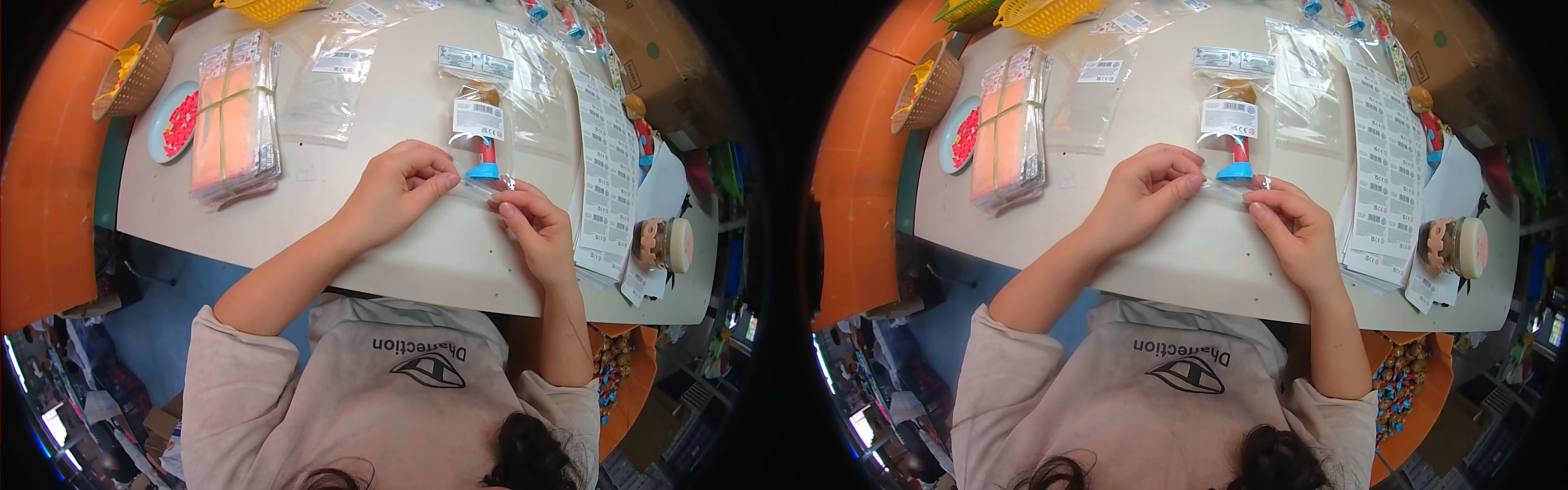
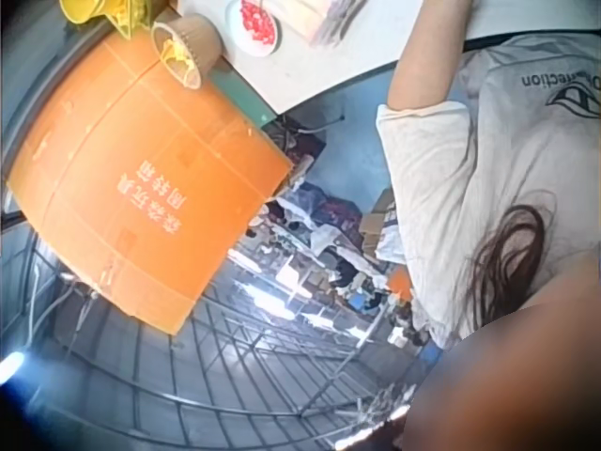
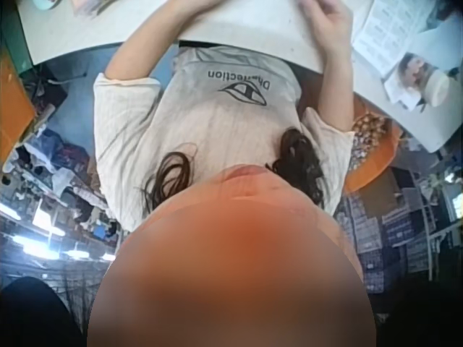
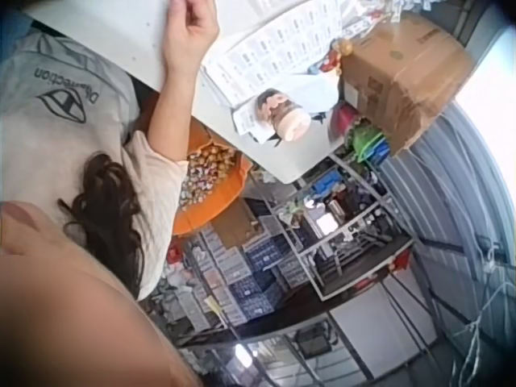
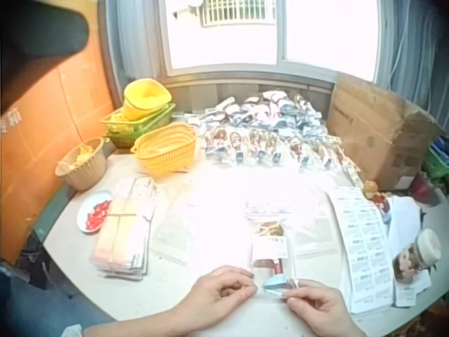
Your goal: The person is packaging small toy figurines into plastic bags and sealing them with adhesive strips.
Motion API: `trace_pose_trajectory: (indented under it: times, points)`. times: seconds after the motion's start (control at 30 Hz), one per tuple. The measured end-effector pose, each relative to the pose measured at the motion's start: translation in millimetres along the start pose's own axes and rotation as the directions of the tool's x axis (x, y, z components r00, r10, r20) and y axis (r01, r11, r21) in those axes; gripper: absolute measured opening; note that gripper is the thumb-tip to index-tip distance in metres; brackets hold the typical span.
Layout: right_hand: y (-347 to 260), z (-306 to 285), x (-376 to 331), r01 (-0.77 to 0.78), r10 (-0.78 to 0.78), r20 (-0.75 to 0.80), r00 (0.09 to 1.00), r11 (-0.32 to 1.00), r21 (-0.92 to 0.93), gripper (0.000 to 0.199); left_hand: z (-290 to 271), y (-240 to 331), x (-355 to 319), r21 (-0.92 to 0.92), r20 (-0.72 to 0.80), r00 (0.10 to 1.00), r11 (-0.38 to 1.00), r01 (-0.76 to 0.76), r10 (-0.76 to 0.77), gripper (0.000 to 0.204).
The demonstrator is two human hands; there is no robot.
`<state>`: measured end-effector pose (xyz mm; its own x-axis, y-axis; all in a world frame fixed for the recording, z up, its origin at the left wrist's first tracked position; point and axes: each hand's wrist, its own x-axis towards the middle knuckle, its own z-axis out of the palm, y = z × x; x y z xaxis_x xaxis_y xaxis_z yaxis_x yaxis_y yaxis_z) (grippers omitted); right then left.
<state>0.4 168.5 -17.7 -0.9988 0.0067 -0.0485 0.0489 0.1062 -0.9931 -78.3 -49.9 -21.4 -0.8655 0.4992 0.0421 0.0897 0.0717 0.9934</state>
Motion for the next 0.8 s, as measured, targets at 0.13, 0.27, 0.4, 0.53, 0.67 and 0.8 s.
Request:
trace_pose_trajectory:
  times: [0.13, 0.27, 0.4, 0.53, 0.67, 0.8]
  points:
    - [0.2, -0.4, -0.2, 0.003, -0.003, -0.006, 1.000, 1.000, 0.015, 0.016, 2.6, -1.5, 0.2, -0.065, -0.038, 0.998, 0.996, 0.057, -0.059, 0.014]
    - [0.1, -1.8, 1.3, -0.042, 0.043, -0.020, 0.999, 0.999, 0.023, 0.017, -0.4, 1.1, 0.3, -0.014, 0.023, 0.987, 0.987, 0.162, -0.161, 0.011]
    - [2.1, -3.0, -0.2, -0.037, 0.037, -0.024, 0.999, 0.999, 0.034, 0.017, 0.1, 4.7, -3.1, -0.007, 0.031, 0.989, 0.989, 0.146, -0.146, 0.010]
    - [0.8, -4.0, 0.1, -0.049, 0.052, -0.040, 0.998, 0.997, 0.056, 0.016, -0.5, 7.0, -3.6, 0.002, 0.045, 0.994, 0.995, 0.095, -0.095, 0.009]
    - [-0.7, -6.4, 1.6, -0.070, 0.071, -0.033, 0.997, 0.997, 0.034, 0.016, -1.1, 6.3, -2.8, -0.001, 0.045, 0.992, 0.993, 0.118, -0.117, 0.009]
    - [-7.0, -5.1, 4.5, -0.141, 0.145, -0.051, 0.988, 0.986, 0.090, 0.016, -2.7, 5.0, -2.5, -0.023, 0.052, 0.987, 0.988, 0.155, -0.153, 0.009]
